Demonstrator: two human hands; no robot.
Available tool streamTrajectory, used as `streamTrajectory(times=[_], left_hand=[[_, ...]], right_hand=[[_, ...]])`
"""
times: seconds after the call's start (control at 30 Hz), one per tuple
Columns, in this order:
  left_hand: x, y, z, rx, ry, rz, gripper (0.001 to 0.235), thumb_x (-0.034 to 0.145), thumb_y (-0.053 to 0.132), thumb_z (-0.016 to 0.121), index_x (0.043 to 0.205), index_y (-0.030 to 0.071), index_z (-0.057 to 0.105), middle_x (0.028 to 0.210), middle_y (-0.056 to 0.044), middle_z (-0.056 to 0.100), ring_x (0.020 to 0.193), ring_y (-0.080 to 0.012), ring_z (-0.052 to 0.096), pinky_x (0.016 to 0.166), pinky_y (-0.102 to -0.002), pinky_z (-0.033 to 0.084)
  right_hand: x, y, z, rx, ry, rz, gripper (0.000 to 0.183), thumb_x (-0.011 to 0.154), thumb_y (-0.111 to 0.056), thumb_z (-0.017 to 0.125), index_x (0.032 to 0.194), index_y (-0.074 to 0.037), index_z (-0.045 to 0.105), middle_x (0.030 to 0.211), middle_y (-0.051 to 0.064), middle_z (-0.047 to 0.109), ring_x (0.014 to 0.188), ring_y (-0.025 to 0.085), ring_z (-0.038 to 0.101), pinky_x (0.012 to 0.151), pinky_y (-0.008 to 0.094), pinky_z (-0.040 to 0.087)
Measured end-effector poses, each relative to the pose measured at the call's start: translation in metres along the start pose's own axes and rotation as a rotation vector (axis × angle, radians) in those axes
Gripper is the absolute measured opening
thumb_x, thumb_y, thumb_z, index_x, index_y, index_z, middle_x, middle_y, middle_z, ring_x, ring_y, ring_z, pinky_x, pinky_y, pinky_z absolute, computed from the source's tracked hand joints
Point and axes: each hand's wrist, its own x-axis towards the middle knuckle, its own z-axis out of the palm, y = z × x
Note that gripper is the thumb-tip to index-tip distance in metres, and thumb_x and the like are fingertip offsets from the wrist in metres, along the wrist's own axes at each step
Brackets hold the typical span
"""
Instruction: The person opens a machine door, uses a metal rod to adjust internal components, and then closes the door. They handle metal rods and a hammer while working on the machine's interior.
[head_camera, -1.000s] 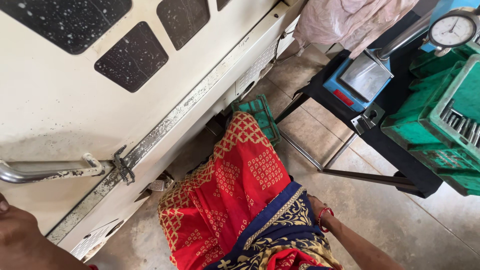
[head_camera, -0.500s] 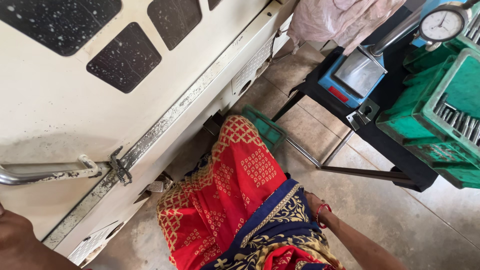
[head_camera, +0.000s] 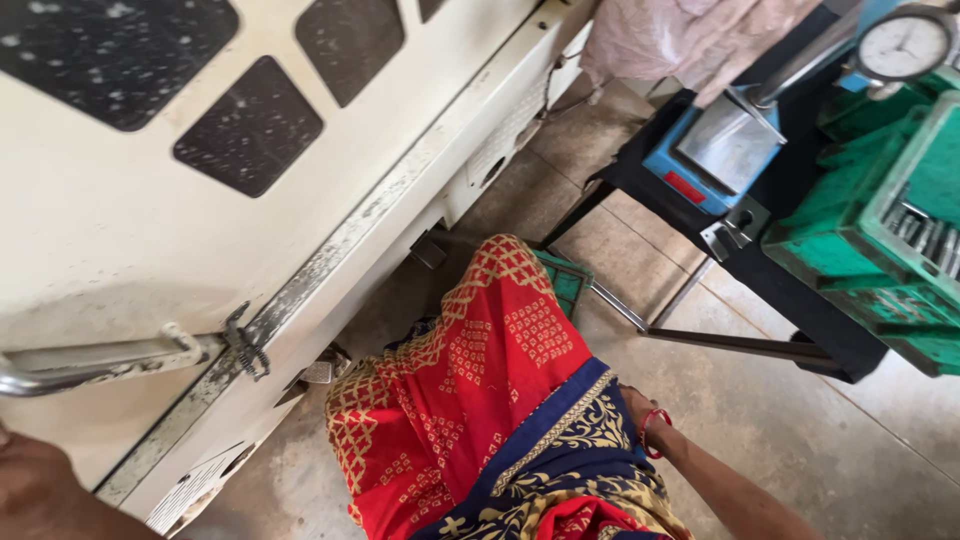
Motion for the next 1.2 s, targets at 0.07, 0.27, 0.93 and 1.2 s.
streamTrajectory(times=[0.07, 0.27, 0.93, 1.2], left_hand=[[0.008, 0.011, -0.010, -0.146, 0.021, -0.004, 0.029, 0.113, -0.004, 0.028, 0.088, 0.003, 0.040, 0.085, -0.002, 0.044, 0.069, -0.0143, 0.038, 0.061, -0.025, 0.029], [0.040, 0.060, -0.025, -0.985, 0.118, -0.252, 0.035, 0.116, 0.000, 0.022, 0.085, 0.004, 0.036, 0.080, -0.002, 0.038, 0.068, -0.0153, 0.034, 0.060, -0.025, 0.026], [0.054, 0.085, -0.028, -1.011, 0.102, -0.307, 0.040, 0.116, 0.017, 0.027, 0.077, 0.007, 0.032, 0.072, -0.005, 0.034, 0.063, -0.0160, 0.030, 0.058, -0.025, 0.024], [0.077, 0.081, -0.014, -1.285, 0.111, -0.365, 0.045, 0.117, 0.023, 0.031, 0.074, 0.008, 0.030, 0.069, -0.005, 0.031, 0.061, -0.0163, 0.028, 0.057, -0.025, 0.023]], right_hand=[[0.002, 0.002, 0.005, 0.203, 0.090, 0.043, 0.030, 0.088, -0.024, 0.064, 0.116, -0.013, 0.068, 0.123, 0.009, 0.067, 0.118, 0.024, 0.063, 0.100, 0.035, 0.050], [0.008, 0.011, 0.024, 0.594, 0.072, 0.377, 0.044, 0.084, -0.025, 0.074, 0.123, -0.011, 0.062, 0.127, 0.011, 0.065, 0.121, 0.028, 0.061, 0.101, 0.044, 0.046], [0.008, 0.015, 0.036, 0.757, 0.114, 0.368, 0.038, 0.090, -0.022, 0.068, 0.125, -0.010, 0.065, 0.134, 0.011, 0.066, 0.120, 0.030, 0.066, 0.103, 0.038, 0.052], [0.013, 0.013, 0.042, 1.219, 0.122, 0.303, 0.038, 0.092, -0.014, 0.070, 0.128, -0.001, 0.069, 0.123, 0.014, 0.077, 0.106, 0.018, 0.071, 0.091, 0.034, 0.059]])
